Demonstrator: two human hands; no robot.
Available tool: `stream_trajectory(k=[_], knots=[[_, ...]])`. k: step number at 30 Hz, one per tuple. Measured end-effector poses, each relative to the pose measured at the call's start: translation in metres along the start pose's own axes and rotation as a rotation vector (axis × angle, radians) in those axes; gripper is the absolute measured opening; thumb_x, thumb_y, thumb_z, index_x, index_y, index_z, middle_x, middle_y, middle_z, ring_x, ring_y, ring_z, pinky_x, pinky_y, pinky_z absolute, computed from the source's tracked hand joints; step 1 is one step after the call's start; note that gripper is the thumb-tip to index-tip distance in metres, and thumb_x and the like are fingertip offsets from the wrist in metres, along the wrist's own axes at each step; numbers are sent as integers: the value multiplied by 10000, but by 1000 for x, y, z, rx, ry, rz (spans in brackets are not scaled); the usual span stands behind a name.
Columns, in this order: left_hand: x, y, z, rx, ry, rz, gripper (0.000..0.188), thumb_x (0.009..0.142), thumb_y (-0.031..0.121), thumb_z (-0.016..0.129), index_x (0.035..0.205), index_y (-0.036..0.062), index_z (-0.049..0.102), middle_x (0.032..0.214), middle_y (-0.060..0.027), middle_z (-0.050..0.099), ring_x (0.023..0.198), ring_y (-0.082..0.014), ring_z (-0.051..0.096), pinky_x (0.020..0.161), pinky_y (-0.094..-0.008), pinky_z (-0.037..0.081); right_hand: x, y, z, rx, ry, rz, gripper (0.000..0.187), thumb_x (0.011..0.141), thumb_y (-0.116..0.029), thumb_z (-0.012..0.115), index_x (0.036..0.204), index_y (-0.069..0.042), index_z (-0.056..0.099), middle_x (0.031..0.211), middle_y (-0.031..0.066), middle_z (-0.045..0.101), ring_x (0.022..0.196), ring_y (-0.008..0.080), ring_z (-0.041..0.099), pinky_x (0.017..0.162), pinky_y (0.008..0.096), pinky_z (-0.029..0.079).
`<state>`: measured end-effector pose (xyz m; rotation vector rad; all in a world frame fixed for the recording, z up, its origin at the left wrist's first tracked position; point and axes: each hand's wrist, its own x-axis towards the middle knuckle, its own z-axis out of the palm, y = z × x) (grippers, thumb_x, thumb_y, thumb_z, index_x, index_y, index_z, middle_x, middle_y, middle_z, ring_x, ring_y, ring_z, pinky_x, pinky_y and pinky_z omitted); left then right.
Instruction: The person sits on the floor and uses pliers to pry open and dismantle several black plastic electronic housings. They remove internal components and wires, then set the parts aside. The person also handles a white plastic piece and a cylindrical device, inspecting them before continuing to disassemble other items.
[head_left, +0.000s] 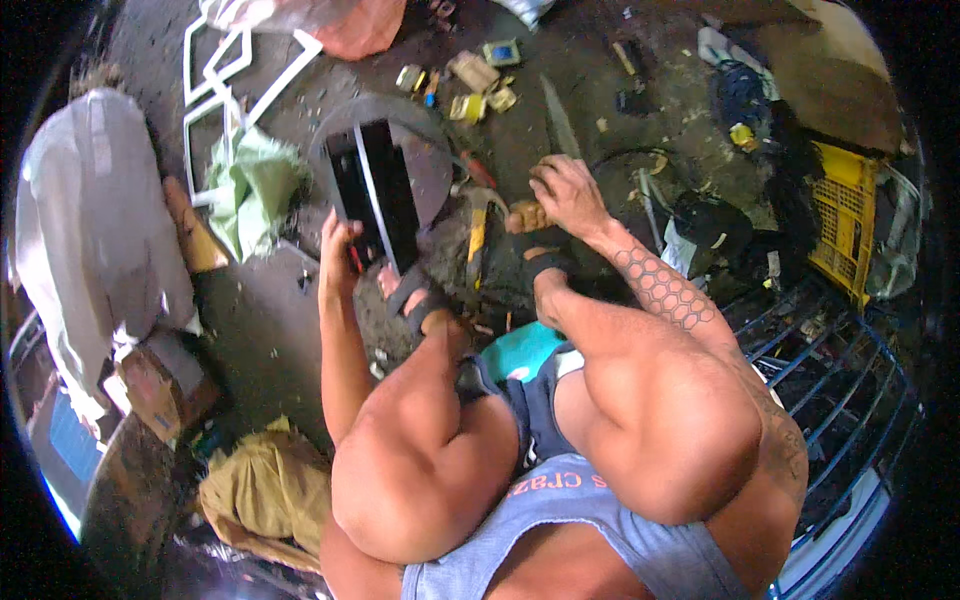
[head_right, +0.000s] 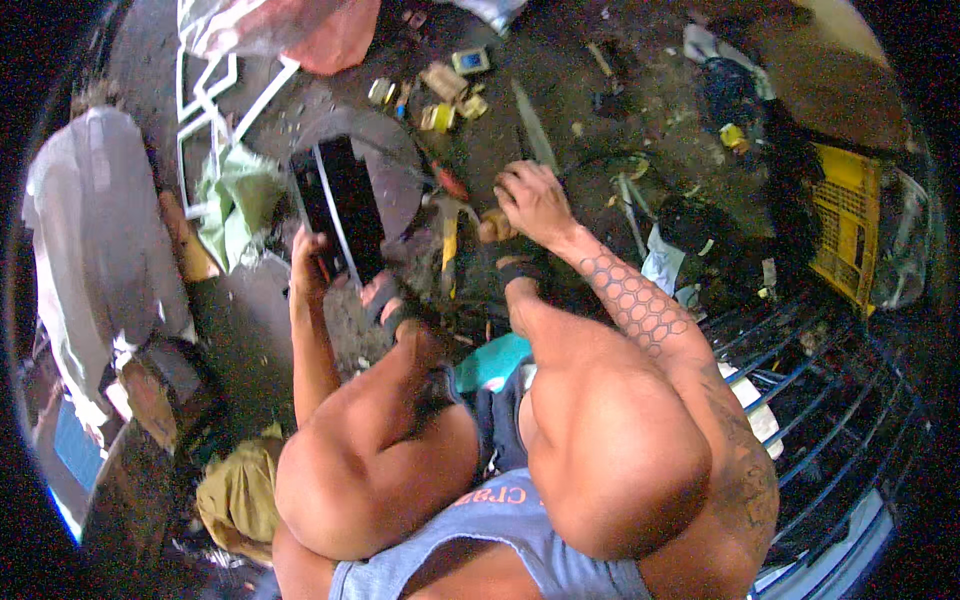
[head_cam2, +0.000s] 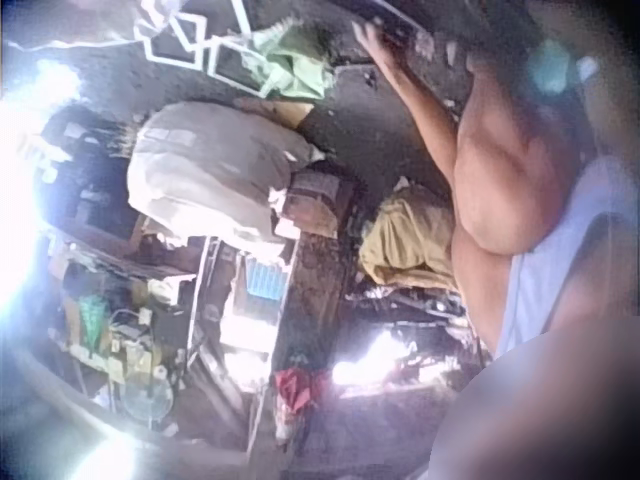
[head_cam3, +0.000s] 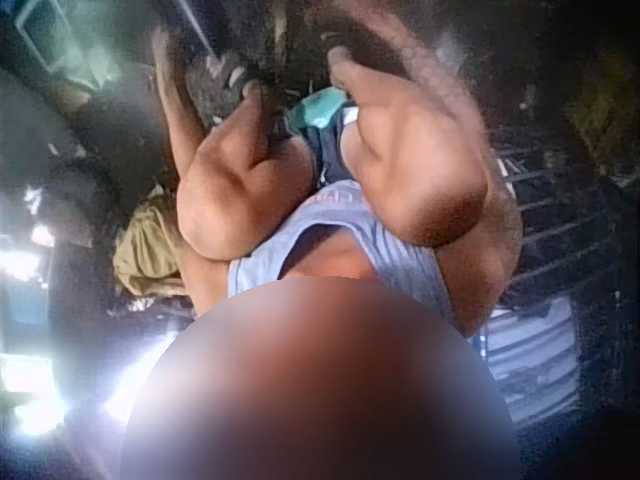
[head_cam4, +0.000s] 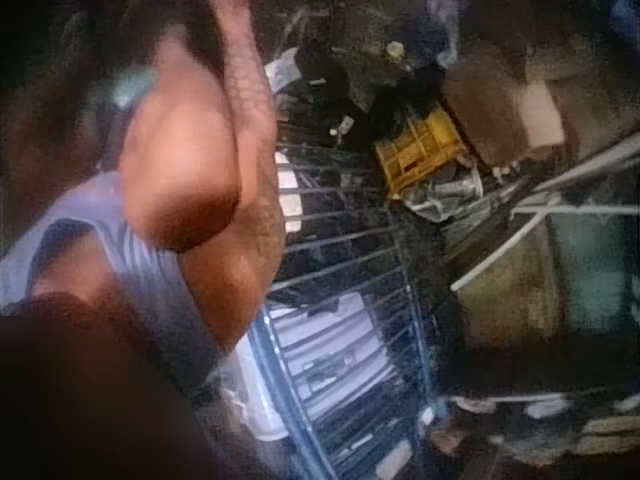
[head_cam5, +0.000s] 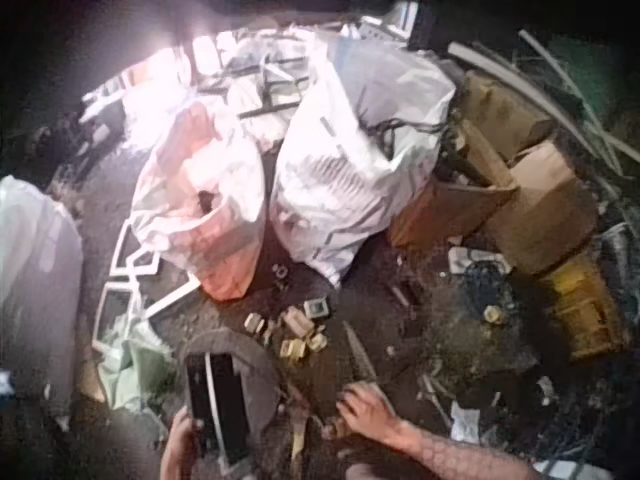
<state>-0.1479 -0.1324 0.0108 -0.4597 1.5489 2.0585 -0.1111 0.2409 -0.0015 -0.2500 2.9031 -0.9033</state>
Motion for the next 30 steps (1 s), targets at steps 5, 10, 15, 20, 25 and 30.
stream_trajectory(k=[5,10,15,20,25,30], knots=[[24,-5,-14,613,276,343,600,779,36,637,1346,29,443,1004,-124,650,892,-208,618,813,-315,495,-20,2,28,-33,71,-41,249,837,-232,627,950,-12,655,950,143,619,966,334,558,827,432,423],[28,4,-3,1028,488,464,675,737,203,723,1340,67,454,1280,-222,491,1155,-360,509,983,-401,409,3,22,14,141,72,469,244,853,-212,614,1003,-24,658,1028,171,600,1032,354,539,901,426,403],[21,-4,47,1488,541,389,1179,511,468,866,1419,6,273,1362,-270,367,1233,-436,398,1010,-558,318,19,3,4,-237,283,130,258,819,-123,576,1054,-24,619,1106,191,537,1058,361,493,888,455,405],[30,13,26,978,458,267,955,545,163,824,1381,31,381,1181,-185,556,1092,-328,553,942,-367,449,-14,-55,42,399,-564,-340,323,776,-211,611,1032,-14,618,929,185,609,893,363,581,799,453,465],[9,20,1,-20,38,-35,685,656,164,746,1266,-20,493,1092,-113,626,944,-206,622,863,-335,499,-52,-68,93,141,-1508,-277,508,760,-475,658,882,18,663,805,196,659,812,383,633,719,455,502],[-10,19,5,-451,92,-270,442,788,290,613,1100,-23,601,952,-146,679,800,-268,672,760,-383,556,-68,-61,115,-51,-1075,-436,454,693,-479,716,756,-30,697,739,154,679,725,336,669,647,449,530]])
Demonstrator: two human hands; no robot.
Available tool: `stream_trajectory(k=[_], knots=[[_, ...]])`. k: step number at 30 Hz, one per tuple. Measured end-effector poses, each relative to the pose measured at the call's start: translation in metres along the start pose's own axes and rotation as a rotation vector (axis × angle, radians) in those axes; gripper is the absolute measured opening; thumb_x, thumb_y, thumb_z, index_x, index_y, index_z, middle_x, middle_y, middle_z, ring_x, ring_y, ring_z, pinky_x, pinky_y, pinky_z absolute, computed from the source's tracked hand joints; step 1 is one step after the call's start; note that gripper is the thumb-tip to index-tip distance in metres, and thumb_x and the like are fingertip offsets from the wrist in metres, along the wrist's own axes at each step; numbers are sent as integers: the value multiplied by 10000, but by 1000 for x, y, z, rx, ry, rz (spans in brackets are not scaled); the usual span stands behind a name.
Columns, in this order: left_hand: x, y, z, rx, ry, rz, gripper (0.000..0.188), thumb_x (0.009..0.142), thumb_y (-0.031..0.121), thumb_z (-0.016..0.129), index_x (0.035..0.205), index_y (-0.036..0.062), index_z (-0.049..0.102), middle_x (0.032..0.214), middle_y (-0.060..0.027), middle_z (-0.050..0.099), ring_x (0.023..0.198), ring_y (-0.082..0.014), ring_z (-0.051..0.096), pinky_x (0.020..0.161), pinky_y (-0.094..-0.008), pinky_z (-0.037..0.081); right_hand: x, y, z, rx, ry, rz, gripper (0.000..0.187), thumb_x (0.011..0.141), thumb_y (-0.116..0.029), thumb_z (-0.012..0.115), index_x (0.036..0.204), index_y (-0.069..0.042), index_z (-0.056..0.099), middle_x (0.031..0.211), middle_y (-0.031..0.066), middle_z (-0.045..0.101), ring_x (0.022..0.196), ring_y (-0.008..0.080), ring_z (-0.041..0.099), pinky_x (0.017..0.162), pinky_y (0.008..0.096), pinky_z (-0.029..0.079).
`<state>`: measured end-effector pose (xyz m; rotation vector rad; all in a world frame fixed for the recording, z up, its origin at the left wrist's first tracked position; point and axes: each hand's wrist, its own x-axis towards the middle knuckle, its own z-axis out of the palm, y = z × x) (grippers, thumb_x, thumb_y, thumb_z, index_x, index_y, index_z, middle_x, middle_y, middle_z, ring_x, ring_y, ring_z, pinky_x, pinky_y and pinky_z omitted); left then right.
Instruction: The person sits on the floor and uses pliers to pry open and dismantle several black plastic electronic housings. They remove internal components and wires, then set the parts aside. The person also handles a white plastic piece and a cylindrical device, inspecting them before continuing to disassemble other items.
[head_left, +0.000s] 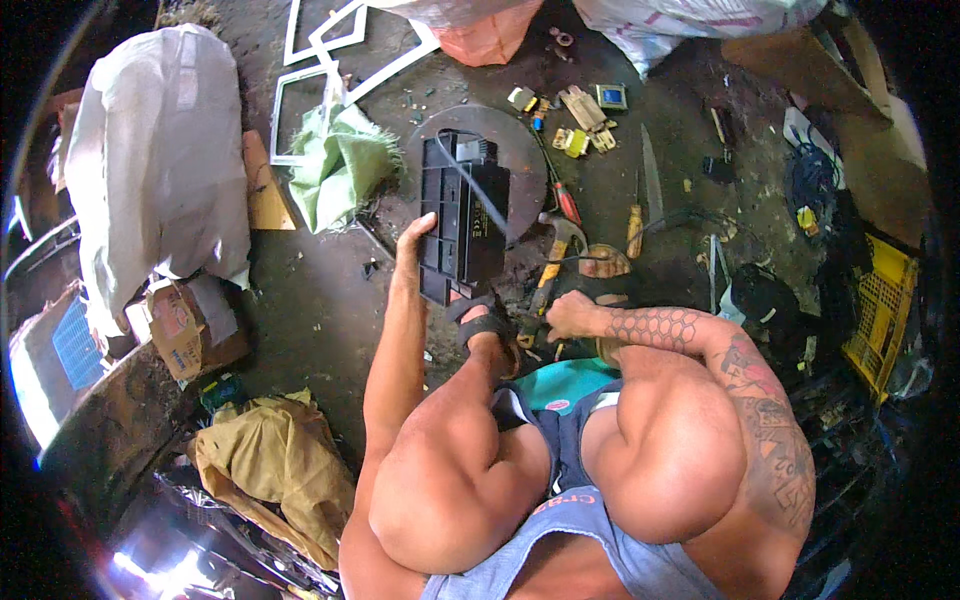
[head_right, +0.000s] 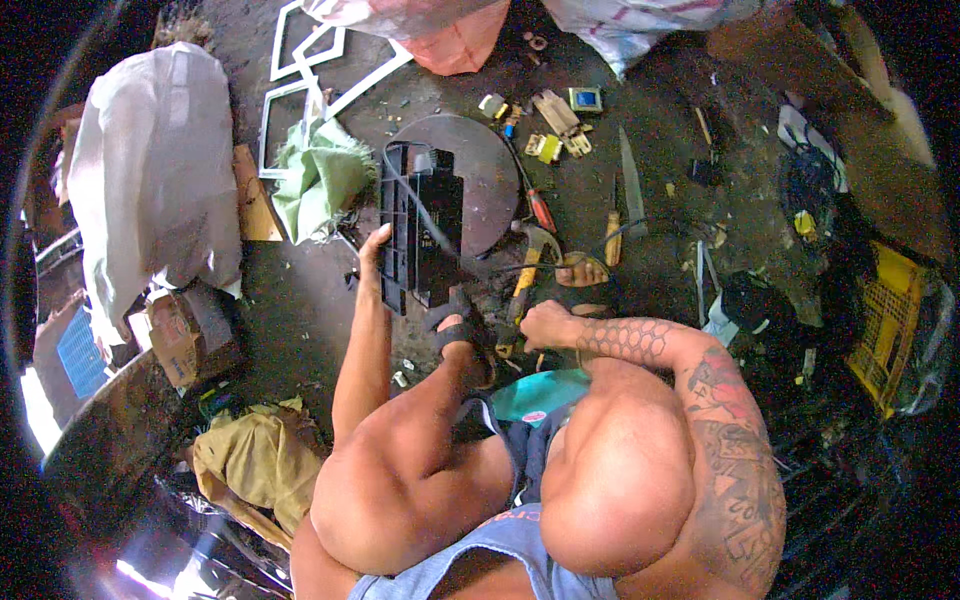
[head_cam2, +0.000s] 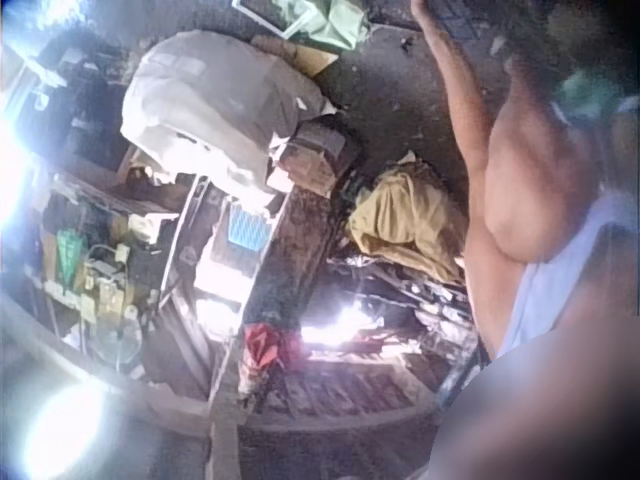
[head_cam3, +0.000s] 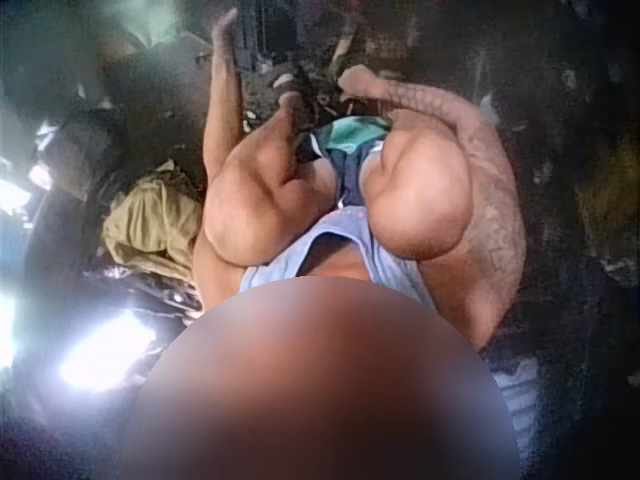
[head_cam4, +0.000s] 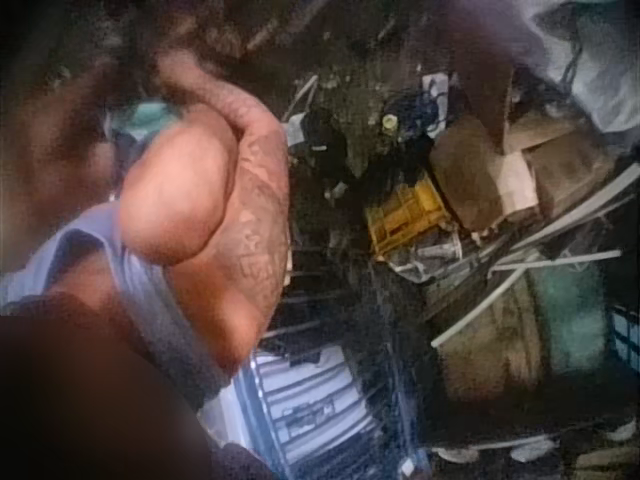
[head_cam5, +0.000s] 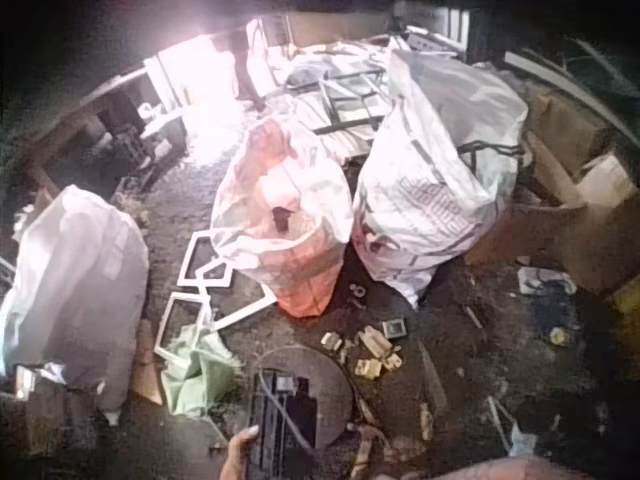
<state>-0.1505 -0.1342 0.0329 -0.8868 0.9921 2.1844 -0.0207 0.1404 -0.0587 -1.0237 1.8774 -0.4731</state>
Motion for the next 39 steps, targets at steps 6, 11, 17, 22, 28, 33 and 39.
stream_trajectory(k=[6,11,17,22,28,33,39], knots=[[-6,-4,9,-119,43,62,460,772,326,638,1069,-23,605,953,-175,676,763,-275,673,730,-375,569,3,3,2,17,44,4,243,730,-263,598,748,-33,673,682,170,650,688,369,650,637,464,516],[-15,11,5,370,88,193,501,769,286,639,1200,48,544,1034,-70,628,875,-168,615,765,-297,500,-12,-3,-48,469,64,-96,287,769,-268,625,813,15,644,1046,211,605,964,345,594,824,427,466],[-34,29,2,319,-16,223,525,762,265,617,1214,15,526,1034,-92,632,895,-188,630,802,-326,514,-88,-24,-163,1314,258,-446,240,772,-200,701,747,23,616,1249,172,533,1186,292,501,989,415,391],[-40,24,17,404,-97,303,597,735,240,628,1271,13,497,1075,-90,622,915,-187,620,813,-315,505,-109,-15,-225,1322,518,-186,172,792,-127,625,869,26,619,1153,168,562,898,248,628,833,346,483],[-38,22,34,464,-130,247,696,727,221,636,1360,17,430,1176,-85,584,1027,-184,564,918,-297,433,-101,6,-216,728,520,146,340,785,-111,550,1108,-32,624,1255,109,420,1162,224,456,961,338,400],[-34,18,43,463,-140,172,751,719,197,667,1392,8,391,1238,-96,550,1099,-199,527,970,-297,390,-103,7,-206,558,580,65,472,759,-90,515,1226,-28,552,1264,149,429,1190,275,448,1002,354,376],[-33,15,53,536,-191,195,761,736,141,686,1408,-2,358,1283,-113,523,1162,-211,491,1013,-315,352,-106,12,-204,381,566,92,433,756,-57,498,1182,12,538,1142,191,485,1102,353,497,960,389,416]])
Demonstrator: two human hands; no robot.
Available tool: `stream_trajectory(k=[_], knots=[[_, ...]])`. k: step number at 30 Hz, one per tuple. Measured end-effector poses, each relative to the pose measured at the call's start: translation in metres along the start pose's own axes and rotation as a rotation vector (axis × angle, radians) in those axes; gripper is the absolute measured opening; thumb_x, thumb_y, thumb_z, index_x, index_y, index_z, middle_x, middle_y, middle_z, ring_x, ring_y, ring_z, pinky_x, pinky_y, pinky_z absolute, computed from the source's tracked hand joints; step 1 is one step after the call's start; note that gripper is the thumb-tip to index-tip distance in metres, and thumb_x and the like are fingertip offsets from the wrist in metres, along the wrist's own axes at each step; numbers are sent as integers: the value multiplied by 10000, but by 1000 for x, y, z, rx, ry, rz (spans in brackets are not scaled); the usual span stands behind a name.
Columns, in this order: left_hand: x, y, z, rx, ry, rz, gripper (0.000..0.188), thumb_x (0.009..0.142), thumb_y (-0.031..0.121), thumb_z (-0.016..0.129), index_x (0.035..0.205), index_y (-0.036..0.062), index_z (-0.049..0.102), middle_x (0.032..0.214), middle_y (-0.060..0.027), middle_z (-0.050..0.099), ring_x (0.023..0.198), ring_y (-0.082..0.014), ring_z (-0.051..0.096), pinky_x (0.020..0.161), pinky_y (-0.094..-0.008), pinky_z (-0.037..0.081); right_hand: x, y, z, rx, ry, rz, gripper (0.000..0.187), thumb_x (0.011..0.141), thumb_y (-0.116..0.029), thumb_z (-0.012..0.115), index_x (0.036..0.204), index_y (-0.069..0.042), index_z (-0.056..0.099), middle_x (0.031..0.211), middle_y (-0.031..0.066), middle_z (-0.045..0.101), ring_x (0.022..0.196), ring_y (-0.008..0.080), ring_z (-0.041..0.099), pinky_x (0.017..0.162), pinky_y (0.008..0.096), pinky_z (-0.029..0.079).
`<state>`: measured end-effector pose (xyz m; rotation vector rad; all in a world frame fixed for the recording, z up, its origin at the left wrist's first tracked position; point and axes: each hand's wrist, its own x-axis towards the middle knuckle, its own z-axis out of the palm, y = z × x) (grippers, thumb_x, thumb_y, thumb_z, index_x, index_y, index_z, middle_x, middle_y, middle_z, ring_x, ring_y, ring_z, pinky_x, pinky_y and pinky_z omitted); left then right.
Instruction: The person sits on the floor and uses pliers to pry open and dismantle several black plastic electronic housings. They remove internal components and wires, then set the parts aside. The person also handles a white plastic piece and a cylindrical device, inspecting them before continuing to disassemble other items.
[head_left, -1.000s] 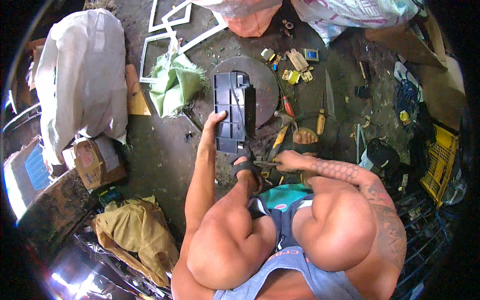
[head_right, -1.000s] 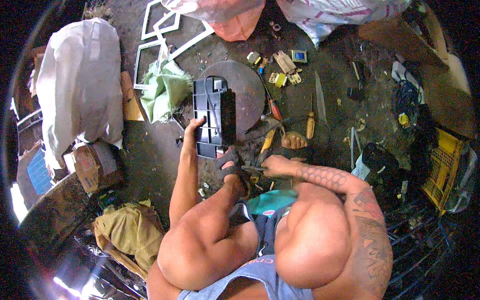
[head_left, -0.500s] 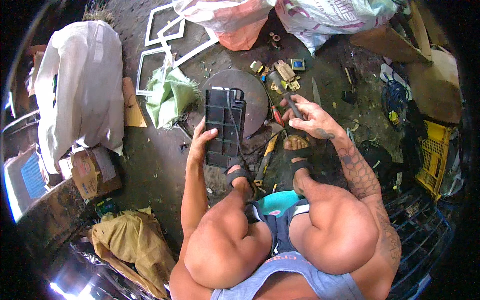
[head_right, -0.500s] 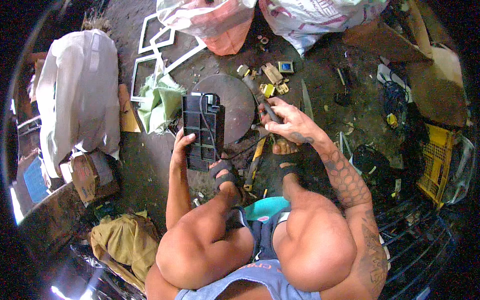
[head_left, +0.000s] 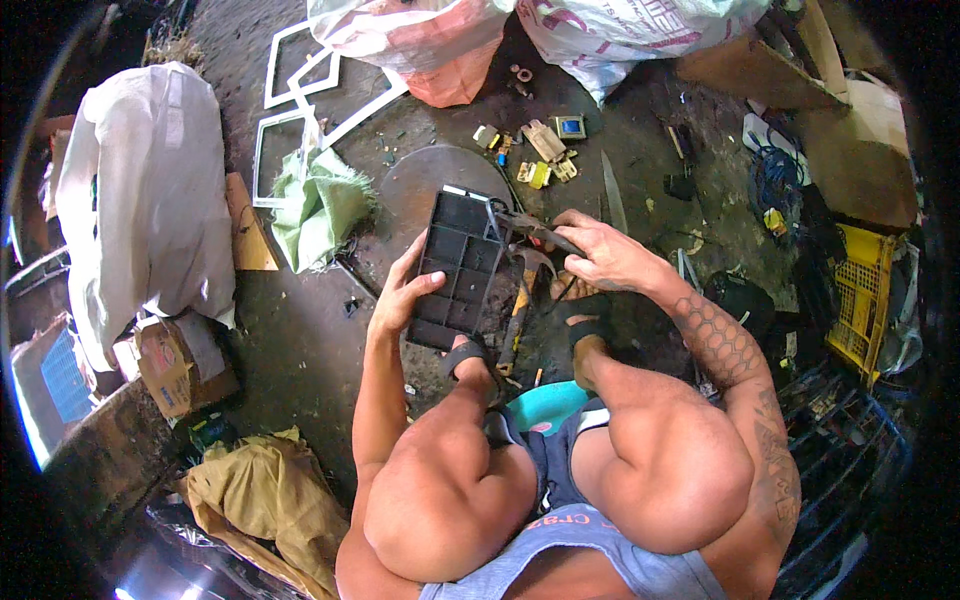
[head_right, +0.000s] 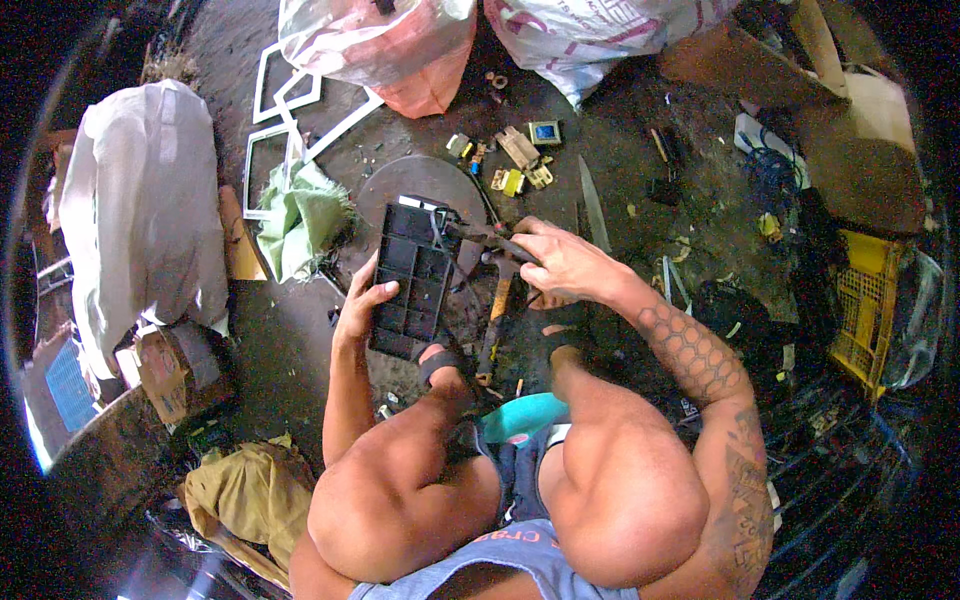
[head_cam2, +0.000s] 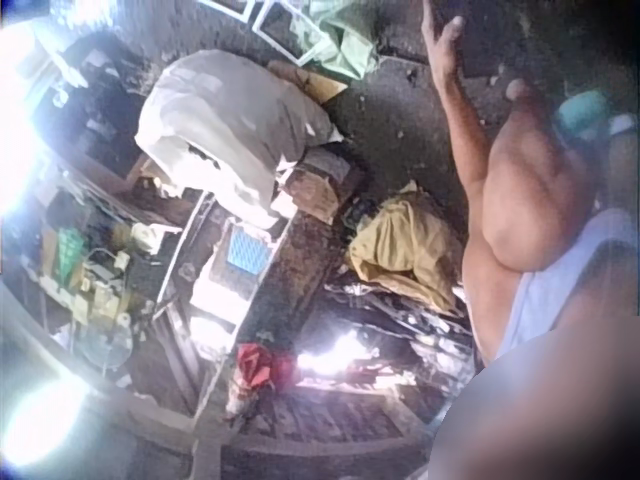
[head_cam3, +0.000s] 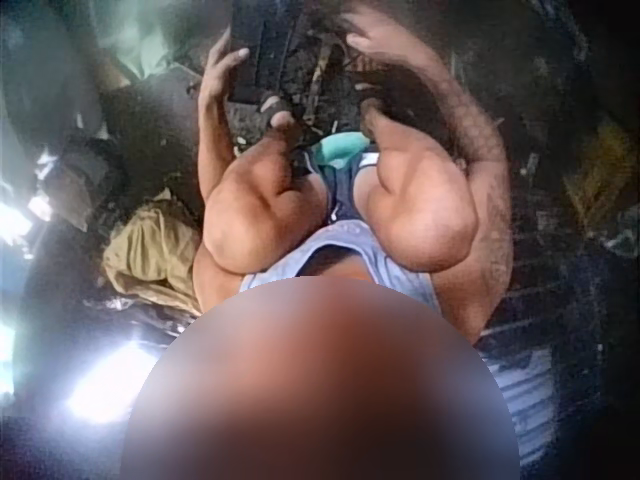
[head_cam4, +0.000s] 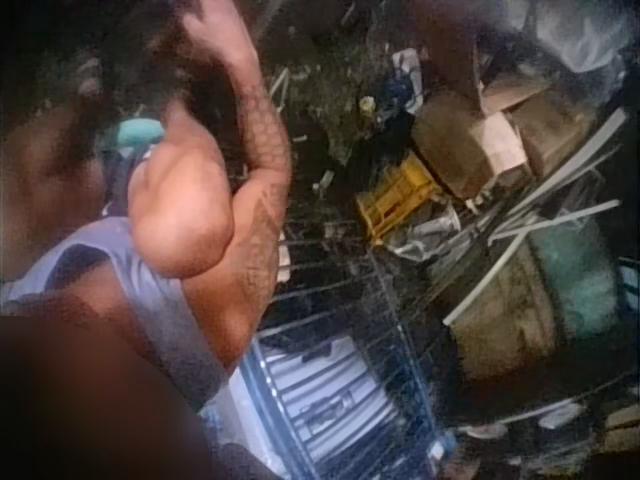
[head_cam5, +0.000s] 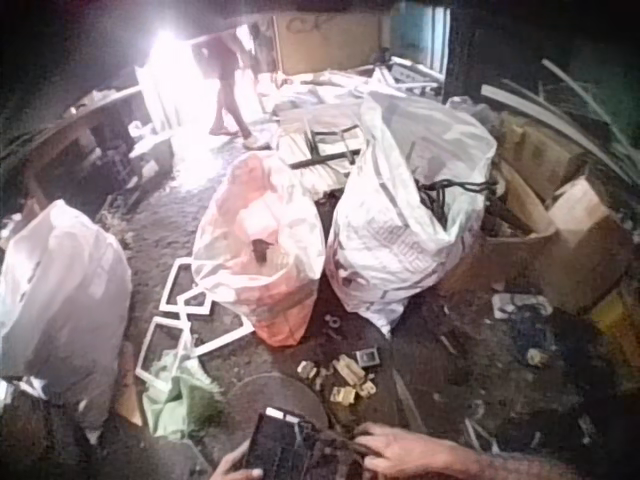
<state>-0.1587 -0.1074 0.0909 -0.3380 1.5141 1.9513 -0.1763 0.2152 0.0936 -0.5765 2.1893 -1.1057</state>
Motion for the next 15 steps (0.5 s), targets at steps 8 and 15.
stream_trajectory(k=[8,15], knots=[[7,-3,10,220,82,-112,668,772,135,660,1373,-2,402,1183,-98,578,1065,-184,538,947,-310,410,-10,-17,19,60,44,143,218,763,-52,476,951,27,555,912,243,548,926,407,570,808,497,461],[-5,-8,-10,263,-4,123,923,480,218,918,1254,-56,497,1107,-79,615,1003,-168,578,927,-311,442,-34,-48,2,405,-86,159,124,754,-89,499,810,15,537,777,145,530,744,281,579,664,395,473]])
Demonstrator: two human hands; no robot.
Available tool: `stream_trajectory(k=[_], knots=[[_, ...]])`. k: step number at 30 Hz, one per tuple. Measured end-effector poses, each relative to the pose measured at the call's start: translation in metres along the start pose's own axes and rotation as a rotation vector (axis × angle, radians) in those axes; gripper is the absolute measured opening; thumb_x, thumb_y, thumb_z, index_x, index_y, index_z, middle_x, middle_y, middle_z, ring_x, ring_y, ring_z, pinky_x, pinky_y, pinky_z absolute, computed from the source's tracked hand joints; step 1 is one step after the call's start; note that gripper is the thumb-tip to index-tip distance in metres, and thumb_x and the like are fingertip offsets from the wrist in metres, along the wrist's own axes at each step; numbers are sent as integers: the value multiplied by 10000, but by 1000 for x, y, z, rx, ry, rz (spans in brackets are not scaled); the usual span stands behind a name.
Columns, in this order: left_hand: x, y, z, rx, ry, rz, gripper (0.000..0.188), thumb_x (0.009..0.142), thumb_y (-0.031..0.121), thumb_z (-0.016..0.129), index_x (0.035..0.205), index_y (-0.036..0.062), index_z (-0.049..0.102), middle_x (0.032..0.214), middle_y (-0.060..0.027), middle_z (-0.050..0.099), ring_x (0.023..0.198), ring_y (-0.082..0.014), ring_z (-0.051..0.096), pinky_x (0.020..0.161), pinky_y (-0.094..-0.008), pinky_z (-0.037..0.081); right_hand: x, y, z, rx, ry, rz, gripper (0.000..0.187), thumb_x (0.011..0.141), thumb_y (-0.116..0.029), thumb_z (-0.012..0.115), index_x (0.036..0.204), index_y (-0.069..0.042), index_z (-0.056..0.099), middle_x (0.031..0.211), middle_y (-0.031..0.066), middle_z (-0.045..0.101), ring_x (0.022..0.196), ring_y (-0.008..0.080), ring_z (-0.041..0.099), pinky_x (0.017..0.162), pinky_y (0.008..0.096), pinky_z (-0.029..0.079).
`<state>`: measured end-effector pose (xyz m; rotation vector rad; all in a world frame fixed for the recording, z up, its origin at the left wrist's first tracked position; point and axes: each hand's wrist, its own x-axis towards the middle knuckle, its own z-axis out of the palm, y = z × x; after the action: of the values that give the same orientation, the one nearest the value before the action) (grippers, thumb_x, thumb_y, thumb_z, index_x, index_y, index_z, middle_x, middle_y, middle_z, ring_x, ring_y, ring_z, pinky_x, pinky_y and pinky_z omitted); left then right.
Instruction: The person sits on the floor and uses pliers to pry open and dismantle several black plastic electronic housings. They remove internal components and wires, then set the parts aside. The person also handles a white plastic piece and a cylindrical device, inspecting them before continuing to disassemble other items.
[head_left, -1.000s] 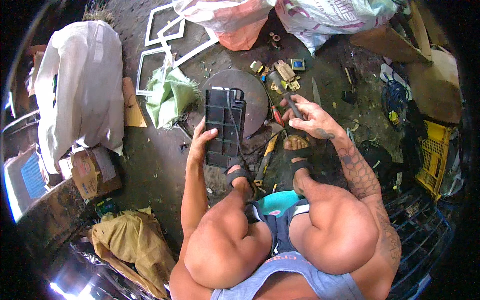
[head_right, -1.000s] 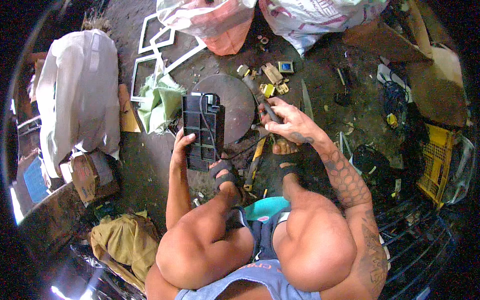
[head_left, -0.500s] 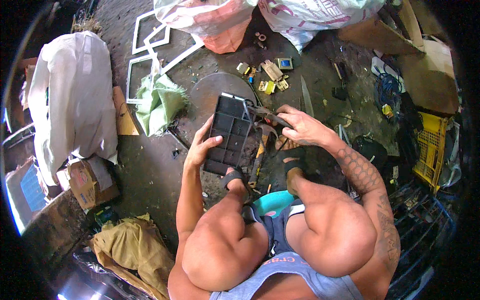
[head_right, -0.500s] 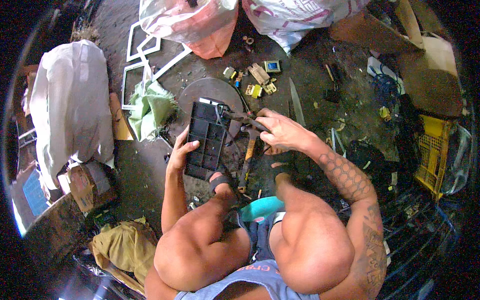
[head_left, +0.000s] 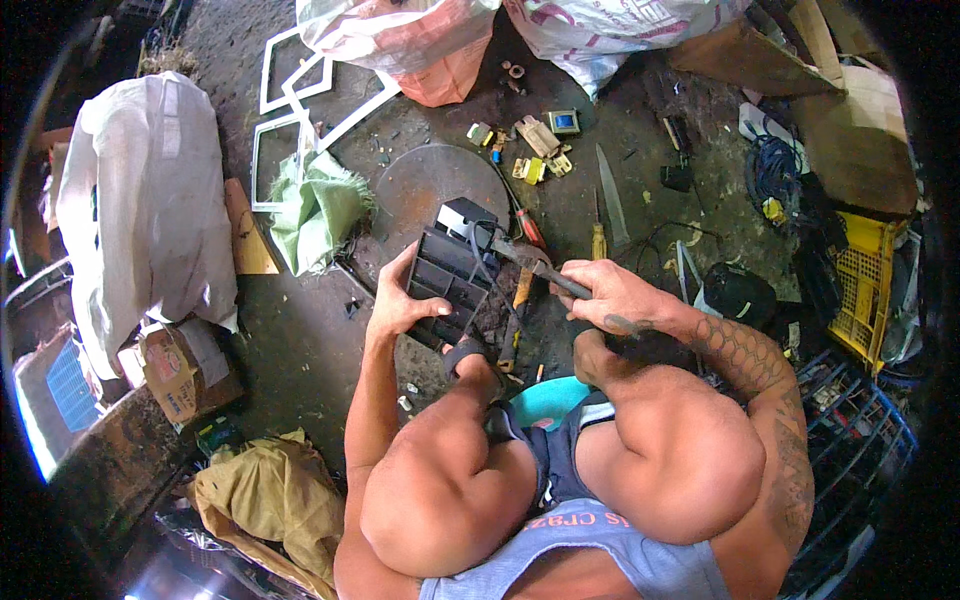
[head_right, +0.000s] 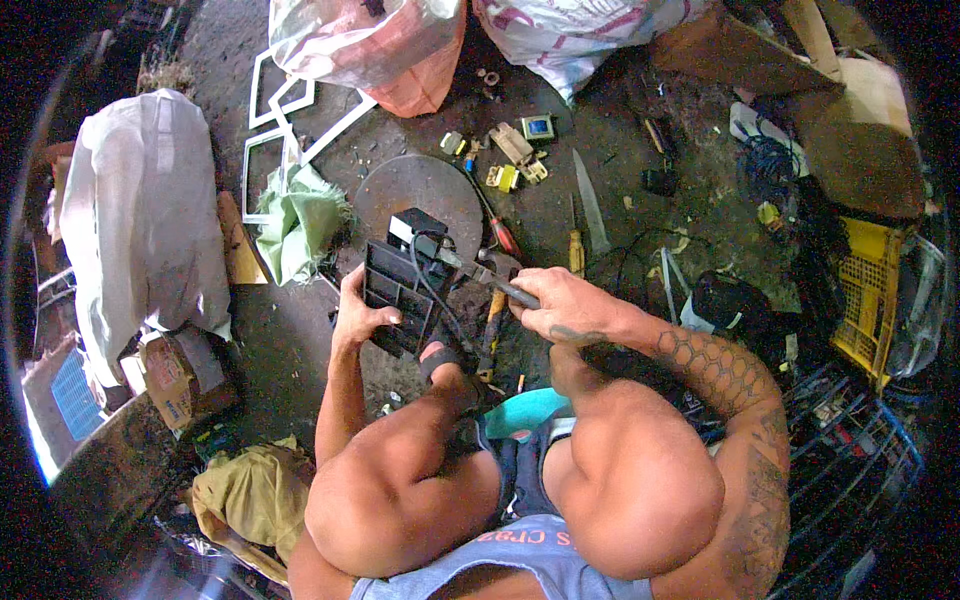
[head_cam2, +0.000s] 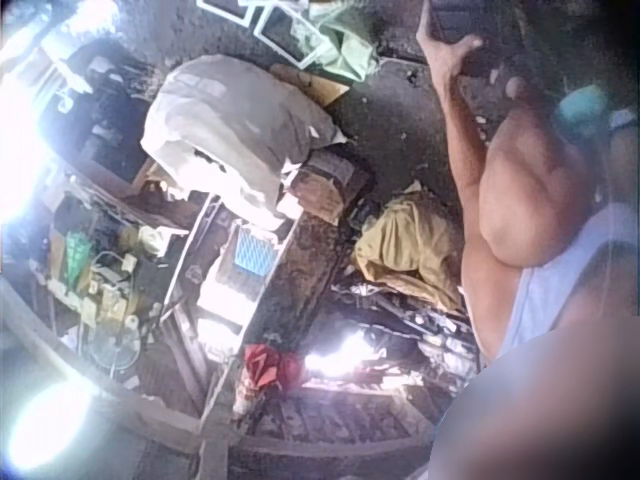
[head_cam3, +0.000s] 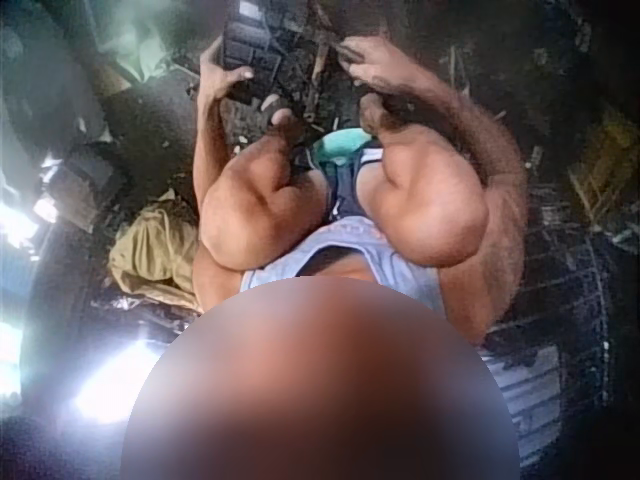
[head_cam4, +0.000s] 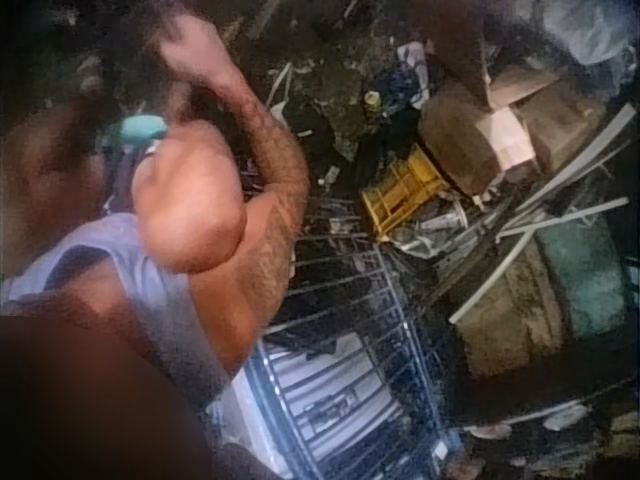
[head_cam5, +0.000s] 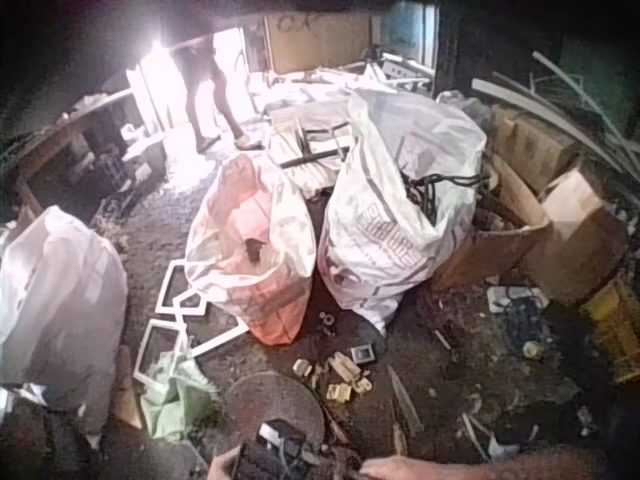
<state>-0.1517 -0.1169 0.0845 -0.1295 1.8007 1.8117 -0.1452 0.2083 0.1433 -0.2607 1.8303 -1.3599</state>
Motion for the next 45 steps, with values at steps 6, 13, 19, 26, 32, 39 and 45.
stream_trajectory(k=[6,13,19,26,32,39,45], knots=[[5,-5,44,-160,283,209,778,503,167,901,1170,-10,543,1013,-43,629,916,-149,590,851,-314,483,3,-20,17,1211,-224,40,22,723,-49,475,738,-46,459,859,145,523,754,293,554,562,471,514],[44,4,67,-82,399,467,958,546,266,924,1300,-36,416,1132,-72,560,1003,-177,558,895,-316,464,12,-11,22,1851,-454,-133,41,724,-96,482,718,-76,446,934,168,503,773,314,543,567,529,515],[43,4,82,-262,420,442,759,578,305,903,1157,-26,540,1010,-48,623,903,-148,588,819,-306,479,8,-3,29,1854,-458,-107,123,753,-174,493,681,-76,470,872,134,465,753,282,535,570,525,506],[56,2,55,-502,121,205,774,493,413,863,1085,12,563,949,-32,628,845,-159,612,780,-312,499,-7,-6,25,1862,-576,-113,151,755,-186,502,669,-66,473,804,149,475,607,271,527,452,488,504],[50,20,61,-103,177,245,800,567,280,872,1232,-9,533,1101,-82,609,971,-178,587,865,-329,470,2,-6,-5,631,176,141,396,687,-13,449,1044,47,610,1151,184,586,952,299,615,829,346,501],[35,43,49,422,284,471,871,552,177,882,1308,-4,490,1128,-119,572,1024,-225,583,920,-330,450,-26,7,-40,671,-40,200,533,650,-6,493,1174,40,580,1070,73,641,964,209,594,916,330,437],[32,35,31,433,474,427,890,543,185,878,1317,5,477,1129,-126,555,1029,-251,576,898,-353,460,-32,23,-21,-290,437,250,487,690,-14,473,1164,66,549,1232,159,533,1156,268,521,1026,338,365]])
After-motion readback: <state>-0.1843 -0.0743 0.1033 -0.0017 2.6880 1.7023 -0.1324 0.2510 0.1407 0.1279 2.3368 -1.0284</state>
